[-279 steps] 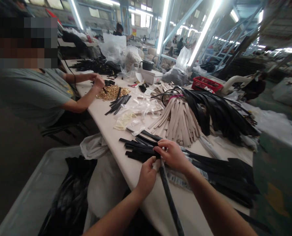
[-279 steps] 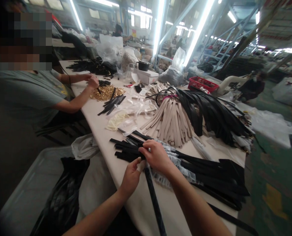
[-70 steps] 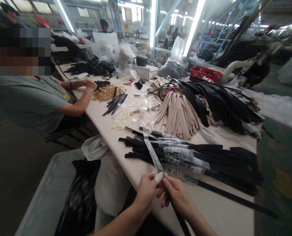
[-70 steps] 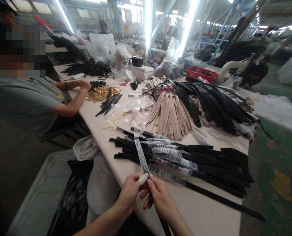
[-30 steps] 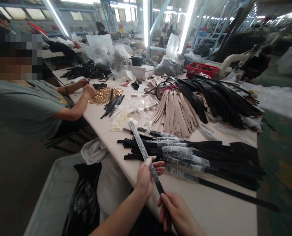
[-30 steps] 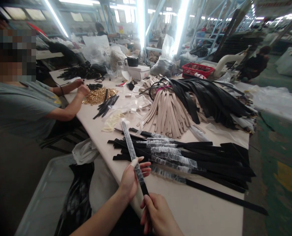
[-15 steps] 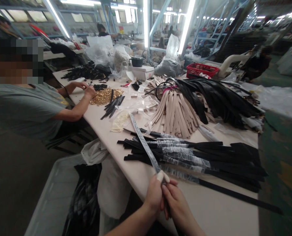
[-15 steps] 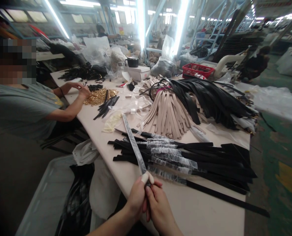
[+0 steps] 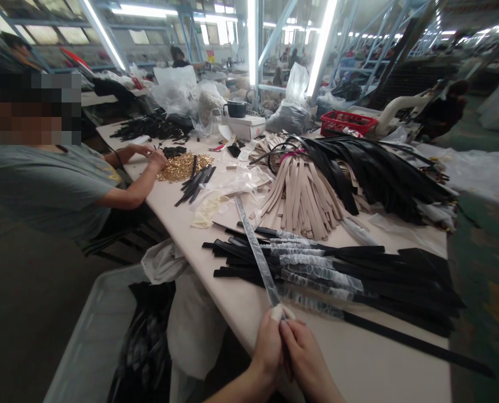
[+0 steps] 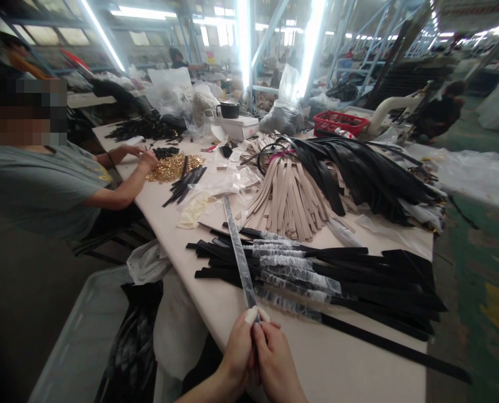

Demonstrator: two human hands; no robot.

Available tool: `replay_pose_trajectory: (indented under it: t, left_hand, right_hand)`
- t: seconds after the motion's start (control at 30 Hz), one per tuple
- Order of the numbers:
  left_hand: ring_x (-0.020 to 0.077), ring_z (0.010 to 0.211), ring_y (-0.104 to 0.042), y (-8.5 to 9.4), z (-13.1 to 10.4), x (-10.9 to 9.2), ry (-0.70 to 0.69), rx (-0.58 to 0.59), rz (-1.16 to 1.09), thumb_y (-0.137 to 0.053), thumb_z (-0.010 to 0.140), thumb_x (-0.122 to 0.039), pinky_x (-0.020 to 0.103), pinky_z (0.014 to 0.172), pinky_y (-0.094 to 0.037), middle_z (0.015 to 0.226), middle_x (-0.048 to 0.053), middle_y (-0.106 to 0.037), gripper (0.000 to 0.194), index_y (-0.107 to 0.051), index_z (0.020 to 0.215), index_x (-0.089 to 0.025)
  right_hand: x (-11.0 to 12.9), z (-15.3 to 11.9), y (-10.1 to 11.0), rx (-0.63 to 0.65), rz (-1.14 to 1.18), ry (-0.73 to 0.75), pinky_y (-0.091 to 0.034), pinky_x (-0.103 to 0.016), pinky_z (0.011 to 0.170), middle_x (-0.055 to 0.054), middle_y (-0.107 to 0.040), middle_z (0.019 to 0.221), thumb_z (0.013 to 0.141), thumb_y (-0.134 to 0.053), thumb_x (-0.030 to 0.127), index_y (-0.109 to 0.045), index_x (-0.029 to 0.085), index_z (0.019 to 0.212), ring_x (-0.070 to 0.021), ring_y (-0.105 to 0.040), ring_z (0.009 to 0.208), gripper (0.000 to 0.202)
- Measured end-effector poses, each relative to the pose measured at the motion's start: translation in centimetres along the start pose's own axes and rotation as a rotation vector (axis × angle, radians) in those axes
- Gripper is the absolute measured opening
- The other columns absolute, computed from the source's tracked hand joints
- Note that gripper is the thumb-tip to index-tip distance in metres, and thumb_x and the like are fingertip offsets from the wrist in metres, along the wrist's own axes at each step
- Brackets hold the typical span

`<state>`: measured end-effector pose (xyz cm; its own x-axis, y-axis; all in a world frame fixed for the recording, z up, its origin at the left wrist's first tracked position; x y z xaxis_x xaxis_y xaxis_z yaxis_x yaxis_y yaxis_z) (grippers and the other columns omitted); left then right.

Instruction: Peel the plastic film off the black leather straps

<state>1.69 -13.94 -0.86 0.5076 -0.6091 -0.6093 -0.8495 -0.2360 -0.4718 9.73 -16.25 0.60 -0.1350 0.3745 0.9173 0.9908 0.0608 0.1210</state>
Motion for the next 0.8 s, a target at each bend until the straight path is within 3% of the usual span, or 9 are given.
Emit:
replay_pose_trajectory:
  t: [0.07,0.13,0.27,0.4,0.47,0.53,0.63,0.73,0.8]
  left_hand:
    - [0.0217,0.066,-0.069,0.5,0.9,-1.5,0.024,0.011,-0.056,-0.054,0.086,-0.049,0.030,0.058,-0.051,0.085,0.013,-0.074,0.036,-0.062,0.094,-0.014]
    - [0.0220,0.071,-0.070,0.7,2.5,-4.9,0.009,0.023,-0.115,-0.054,0.087,-0.045,0.033,0.067,-0.054,0.090,0.014,-0.074,0.039,-0.062,0.106,-0.012]
    - [0.0214,0.068,-0.070,0.5,4.4,-10.1,-0.104,0.048,-0.136,-0.055,0.089,-0.037,0.035,0.071,-0.054,0.085,0.013,-0.074,0.034,-0.063,0.109,-0.011]
    - [0.0218,0.075,-0.070,0.0,2.6,-8.5,-0.211,0.109,-0.009,-0.057,0.089,-0.039,0.029,0.066,-0.052,0.086,0.013,-0.075,0.029,-0.065,0.098,-0.013]
    - [0.0196,0.071,-0.069,-0.1,1.8,-7.5,-0.165,0.155,0.040,-0.058,0.088,-0.038,0.024,0.058,-0.049,0.092,0.013,-0.075,0.028,-0.066,0.099,-0.013]
    - [0.0203,0.073,-0.070,-0.1,2.0,-8.3,-0.139,0.205,0.002,-0.057,0.088,-0.038,0.025,0.058,-0.049,0.094,0.013,-0.075,0.030,-0.066,0.103,-0.013]
    - [0.0232,0.081,-0.071,0.1,4.4,-13.2,-0.134,0.285,-0.123,-0.052,0.092,-0.041,0.031,0.074,-0.055,0.089,0.017,-0.074,0.037,-0.067,0.100,-0.008]
    - [0.0201,0.065,-0.069,0.6,7.7,-19.2,-0.227,0.216,-0.157,-0.046,0.096,-0.039,0.032,0.067,-0.056,0.074,0.013,-0.071,0.037,-0.065,0.097,-0.008]
    - [0.0169,0.057,-0.066,0.9,9.0,-21.7,-0.313,0.170,-0.181,-0.048,0.096,-0.037,0.029,0.059,-0.054,0.069,0.006,-0.068,0.029,-0.062,0.103,-0.013]
  right_hand:
    - [-1.3,-0.5,0.2,0.084,0.040,-0.095,-0.030,-0.021,0.036,0.000,-0.056,0.049,0.089,-0.038,0.074,-0.057,0.018,0.075,-0.0108,-0.046,0.037,0.061]
    - [-2.9,-1.3,0.4,0.182,0.073,-0.164,-0.026,-0.020,0.034,0.002,-0.054,0.045,0.088,-0.035,0.077,-0.058,0.018,0.082,-0.0092,-0.039,0.032,0.064]
    - [-4.5,-2.0,0.6,0.281,0.090,-0.133,-0.037,-0.021,0.045,-0.006,-0.065,0.057,0.082,-0.047,0.079,-0.060,0.015,0.080,-0.0139,-0.058,0.046,0.065]
    - [-1.0,0.0,-0.1,0.183,0.241,-0.095,-0.049,-0.027,0.055,-0.011,-0.072,0.087,0.081,-0.054,0.075,-0.060,0.015,0.109,-0.0192,-0.068,0.062,0.066]
    - [1.4,1.4,-0.7,0.161,0.224,-0.043,-0.047,-0.025,0.050,-0.006,-0.069,0.080,0.085,-0.054,0.069,-0.059,0.016,0.109,-0.0151,-0.063,0.054,0.059]
    - [2.6,2.4,-1.2,0.158,0.189,-0.016,-0.038,-0.020,0.041,0.000,-0.062,0.066,0.089,-0.050,0.068,-0.058,0.017,0.102,-0.0100,-0.052,0.042,0.053]
    - [1.1,2.6,-1.6,0.182,0.143,-0.020,-0.028,-0.017,0.034,0.004,-0.055,0.054,0.090,-0.043,0.070,-0.057,0.017,0.096,-0.0073,-0.042,0.034,0.055]
    - [-2.3,2.1,-1.9,0.302,0.057,-0.038,-0.031,-0.018,0.037,0.001,-0.058,0.051,0.088,-0.041,0.075,-0.057,0.016,0.091,-0.0095,-0.048,0.036,0.061]
    - [-3.2,2.1,-2.0,0.402,0.025,-0.032,-0.037,-0.020,0.043,-0.002,-0.061,0.054,0.084,-0.047,0.076,-0.057,0.016,0.082,-0.0125,-0.056,0.043,0.060]
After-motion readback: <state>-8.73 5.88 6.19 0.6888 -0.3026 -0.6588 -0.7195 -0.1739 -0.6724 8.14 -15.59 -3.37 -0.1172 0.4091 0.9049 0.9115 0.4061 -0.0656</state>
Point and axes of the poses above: each hand's wrist, its own z-axis towards the middle knuckle, its own y-axis out of the back of the hand, x = y × z, the point moved 2 cm from there along z, towards the middle knuckle
